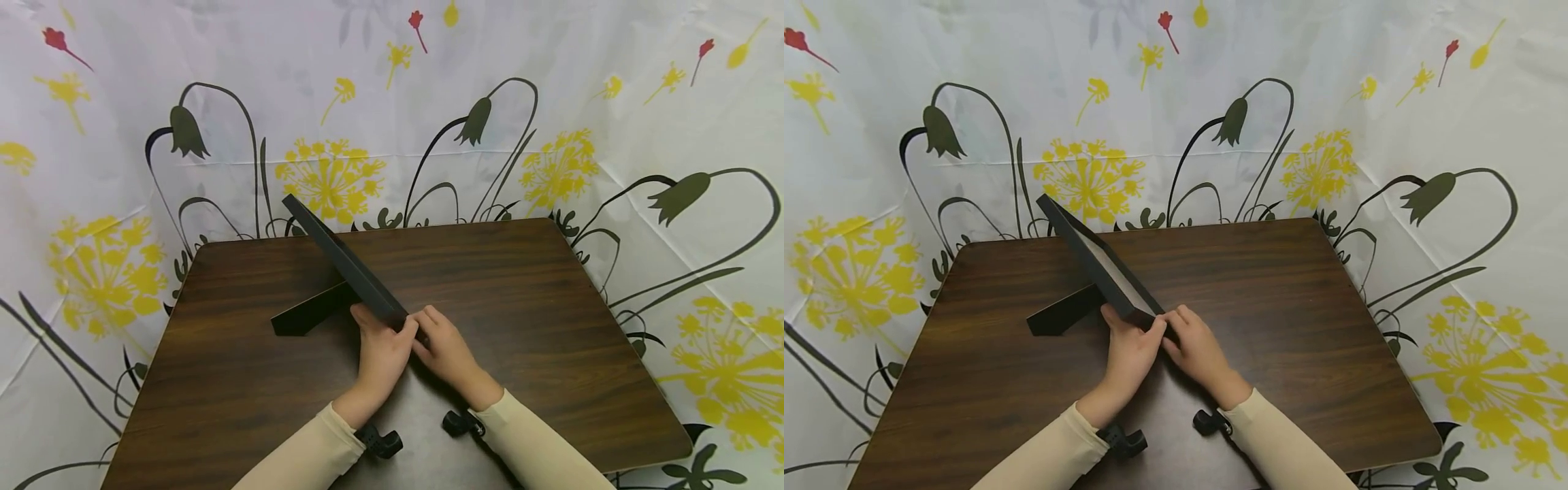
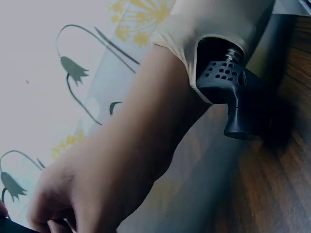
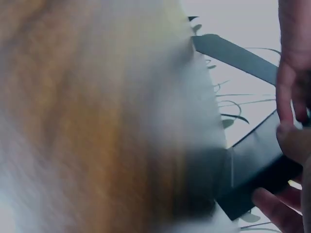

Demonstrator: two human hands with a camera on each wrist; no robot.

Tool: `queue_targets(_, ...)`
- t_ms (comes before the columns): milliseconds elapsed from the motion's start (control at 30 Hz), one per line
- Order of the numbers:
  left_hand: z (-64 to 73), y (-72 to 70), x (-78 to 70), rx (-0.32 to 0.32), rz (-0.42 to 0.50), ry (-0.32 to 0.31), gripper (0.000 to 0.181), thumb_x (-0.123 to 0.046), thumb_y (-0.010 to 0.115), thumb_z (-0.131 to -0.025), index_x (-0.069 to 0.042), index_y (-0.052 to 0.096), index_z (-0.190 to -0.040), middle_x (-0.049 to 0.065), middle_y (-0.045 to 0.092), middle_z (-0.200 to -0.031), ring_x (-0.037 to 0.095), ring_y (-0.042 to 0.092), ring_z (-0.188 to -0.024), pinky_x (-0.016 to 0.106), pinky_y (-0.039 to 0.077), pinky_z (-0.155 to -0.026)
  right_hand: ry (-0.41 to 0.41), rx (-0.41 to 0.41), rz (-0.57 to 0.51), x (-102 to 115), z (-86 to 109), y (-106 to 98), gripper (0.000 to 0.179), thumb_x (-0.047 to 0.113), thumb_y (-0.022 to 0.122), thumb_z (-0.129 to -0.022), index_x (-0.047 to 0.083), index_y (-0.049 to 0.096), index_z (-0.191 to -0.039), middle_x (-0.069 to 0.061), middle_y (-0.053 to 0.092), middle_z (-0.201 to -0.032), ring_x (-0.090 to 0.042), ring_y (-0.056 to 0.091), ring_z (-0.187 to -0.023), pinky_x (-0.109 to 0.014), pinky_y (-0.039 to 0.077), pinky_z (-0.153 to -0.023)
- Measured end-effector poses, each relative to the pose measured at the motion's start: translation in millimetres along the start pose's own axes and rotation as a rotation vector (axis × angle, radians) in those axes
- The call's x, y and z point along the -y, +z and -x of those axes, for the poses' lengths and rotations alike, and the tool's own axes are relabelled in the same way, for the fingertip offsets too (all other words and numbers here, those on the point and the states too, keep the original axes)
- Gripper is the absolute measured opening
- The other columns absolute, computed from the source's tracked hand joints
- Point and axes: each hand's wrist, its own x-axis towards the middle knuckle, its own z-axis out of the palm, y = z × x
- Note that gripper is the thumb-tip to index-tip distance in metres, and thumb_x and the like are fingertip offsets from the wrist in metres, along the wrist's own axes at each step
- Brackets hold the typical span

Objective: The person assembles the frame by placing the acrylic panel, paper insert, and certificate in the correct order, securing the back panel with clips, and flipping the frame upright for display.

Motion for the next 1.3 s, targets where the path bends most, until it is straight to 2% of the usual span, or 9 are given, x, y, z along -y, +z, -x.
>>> queue_targets(133, -0.3, -6.9, 0.7, 0.004, 0.046, 0.007, 0.070, -0.016, 0.079, -0.093, -0.018, 0.033, -0.145, 0.008, 0.042, -0.138, 0.018, 0.059, -0.101, 0.034, 0.057, -0.084, -0.062, 0.062, -0.085, -8.6, -1.1, -1.7, 0.036, 0.007, 0.086, -0.094, 0.013, 0.068, -0.125, -0.001, 0.065, -0.111, -0.019, 0.066, -0.096, -0.036, 0.058, -0.086)
queue_targets(300, 0.5, -19.7, 2.2, 0.028, 0.118, -0.029, 0.070, -0.012, 0.077, -0.094, -0.014, 0.031, -0.146, 0.016, 0.054, -0.132, 0.022, 0.062, -0.096, 0.034, 0.056, -0.078, -0.086, 0.157, -0.107, -14.3, 0.0, -0.7, 0.034, 0.014, 0.086, -0.096, 0.013, 0.069, -0.126, 0.000, 0.070, -0.115, -0.017, 0.070, -0.104, -0.035, 0.060, -0.092)
queue_targets(400, 0.2, -29.3, 3.9, 0.025, 0.108, -0.036, 0.074, -0.010, 0.077, -0.094, -0.020, 0.032, -0.151, 0.015, 0.056, -0.137, 0.023, 0.063, -0.104, 0.038, 0.055, -0.086, -0.097, 0.196, -0.111, -15.2, 0.3, 0.1, 0.030, 0.017, 0.084, -0.098, 0.013, 0.072, -0.124, 0.000, 0.072, -0.116, -0.016, 0.070, -0.108, -0.035, 0.060, -0.095)
queue_targets(533, -2.1, -42.4, 7.4, 0.028, 0.083, 0.020, 0.086, -0.002, 0.077, -0.091, -0.027, 0.033, -0.161, 0.008, 0.051, -0.154, 0.023, 0.060, -0.125, 0.040, 0.049, -0.103, -0.114, 0.238, -0.122, -15.0, -0.6, 1.0, 0.026, 0.018, 0.084, -0.098, 0.012, 0.075, -0.122, 0.000, 0.072, -0.114, -0.015, 0.068, -0.107, -0.034, 0.058, -0.095)
queue_targets(667, -5.6, -54.0, 9.7, 0.091, 0.096, 0.084, 0.097, 0.006, 0.073, -0.089, -0.029, 0.029, -0.169, 0.008, 0.048, -0.165, 0.024, 0.056, -0.134, 0.033, 0.047, -0.107, -0.117, 0.294, -0.156, -13.8, -2.1, 2.2, 0.028, 0.016, 0.085, -0.097, 0.010, 0.075, -0.122, 0.000, 0.069, -0.115, -0.015, 0.063, -0.109, -0.035, 0.056, -0.097)
queue_targets(767, -9.1, -60.6, 9.1, 0.146, 0.095, 0.083, 0.098, 0.007, 0.072, -0.090, -0.029, 0.028, -0.171, 0.007, 0.047, -0.167, 0.023, 0.055, -0.136, 0.028, 0.046, -0.106, -0.112, 0.331, -0.185, -13.1, -4.1, 3.4, 0.032, 0.011, 0.087, -0.094, 0.009, 0.073, -0.124, 0.001, 0.066, -0.118, -0.016, 0.061, -0.113, -0.036, 0.054, -0.100)
queue_targets(967, -16.6, -75.0, 11.2, 0.211, 0.038, -0.008, 0.074, 0.003, 0.069, -0.093, -0.016, 0.045, -0.160, 0.013, 0.060, -0.155, 0.026, 0.060, -0.132, 0.034, 0.048, -0.105, -0.127, 0.370, -0.218, -11.6, -7.7, 5.5, 0.034, 0.006, 0.086, -0.094, 0.014, 0.074, -0.124, 0.003, 0.065, -0.124, -0.015, 0.061, -0.120, -0.037, 0.053, -0.106)
queue_targets(1133, -23.5, -93.5, 13.4, 0.306, 0.031, -0.027, 0.079, 0.004, 0.065, -0.091, -0.019, 0.042, -0.163, 0.011, 0.058, -0.159, 0.027, 0.059, -0.137, 0.031, 0.047, -0.106, -0.159, 0.368, -0.188, -11.0, -8.8, 7.4, 0.026, 0.008, 0.081, -0.098, 0.014, 0.077, -0.123, -0.004, 0.066, -0.129, -0.019, 0.062, -0.123, -0.040, 0.054, -0.108)
queue_targets(1300, -30.7, -114.5, 15.1, 0.425, 0.065, -0.056, 0.078, 0.005, 0.064, -0.091, -0.013, 0.041, -0.164, 0.018, 0.057, -0.158, 0.031, 0.060, -0.133, 0.025, 0.050, -0.100, -0.129, 0.375, -0.118, -13.2, -8.1, 10.0, 0.025, 0.011, 0.079, -0.101, 0.014, 0.077, -0.125, -0.010, 0.066, -0.134, -0.024, 0.062, -0.128, -0.042, 0.052, -0.113)
